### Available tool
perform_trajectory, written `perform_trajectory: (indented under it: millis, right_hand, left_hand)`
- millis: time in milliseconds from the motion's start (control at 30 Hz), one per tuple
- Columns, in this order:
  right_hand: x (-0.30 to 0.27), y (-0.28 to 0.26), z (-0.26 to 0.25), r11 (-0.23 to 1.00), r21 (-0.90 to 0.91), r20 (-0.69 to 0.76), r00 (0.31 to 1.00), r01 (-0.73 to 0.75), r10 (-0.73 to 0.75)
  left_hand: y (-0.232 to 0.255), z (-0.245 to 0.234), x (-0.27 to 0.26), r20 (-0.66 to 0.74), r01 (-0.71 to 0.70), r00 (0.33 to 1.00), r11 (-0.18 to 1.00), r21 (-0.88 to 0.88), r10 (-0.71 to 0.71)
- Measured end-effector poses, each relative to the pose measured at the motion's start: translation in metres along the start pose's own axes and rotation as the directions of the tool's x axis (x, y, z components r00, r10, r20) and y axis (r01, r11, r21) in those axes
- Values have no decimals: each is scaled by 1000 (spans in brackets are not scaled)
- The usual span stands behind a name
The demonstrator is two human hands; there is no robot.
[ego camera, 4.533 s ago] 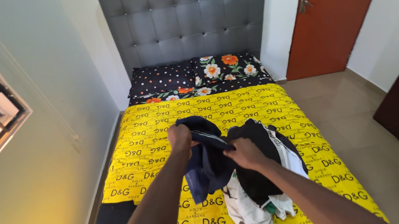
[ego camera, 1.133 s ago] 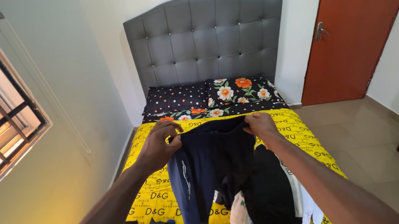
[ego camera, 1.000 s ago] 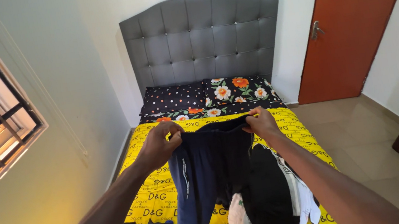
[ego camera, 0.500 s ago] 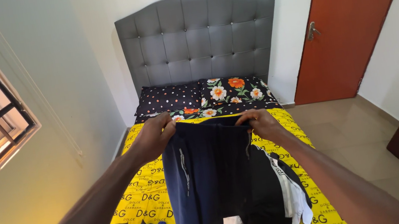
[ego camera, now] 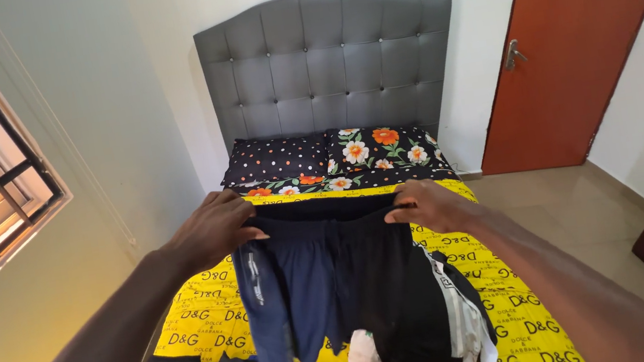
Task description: Fold various pieces of clothing on a bed and stack them into neat piles.
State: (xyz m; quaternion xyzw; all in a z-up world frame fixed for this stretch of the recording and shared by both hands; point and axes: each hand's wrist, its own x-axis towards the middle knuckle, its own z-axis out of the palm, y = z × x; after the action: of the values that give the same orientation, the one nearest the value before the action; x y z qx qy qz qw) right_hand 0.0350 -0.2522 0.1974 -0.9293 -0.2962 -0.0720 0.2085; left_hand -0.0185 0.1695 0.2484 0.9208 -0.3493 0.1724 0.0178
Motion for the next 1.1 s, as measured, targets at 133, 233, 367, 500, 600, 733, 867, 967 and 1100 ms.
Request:
perform_trajectory:
  millis: [133,233,367,500,600,733,867,967,1100]
  right_hand:
    - [-3,8,-3,990,116,-137,988,81,-64]
    - [-6,8,-9,952,275,-243,968,136,-68]
    - [-4,23,-6,927,362,-139,978,-94,154]
    - [0,16,-2,912,306,-183,923,-273,338]
    - [9,23,12,895,250,-492,844,370,-212]
    - [7,-28,0,753,650,-164,950,-98,265]
    - [18,-28,14,656,751,-98,971,-72,219]
    - [17,-45,11,592,801,-54,974,-90,220]
    - [17,-65,7,487,859,40,968,-159,246]
  left_hand:
    - [2,10,-6,-55,42,998,999,-30,-44]
    - [3,19,-7,-278,-6,959,977,-212,-54]
    - [9,23,0,-77,364,889,797,-481,-452]
    - [4,43,9,-86,448,814,715,-538,-575]
    - [32,35,26,0,520,687,492,-698,-727]
    - [36,52,43,-148,474,687,593,-650,-712]
    - [56,46,57,64,485,610,308,-819,-790]
    - [74,33,62,180,451,600,145,-881,-780]
    - [77,41,65,297,319,691,-91,-943,-659]
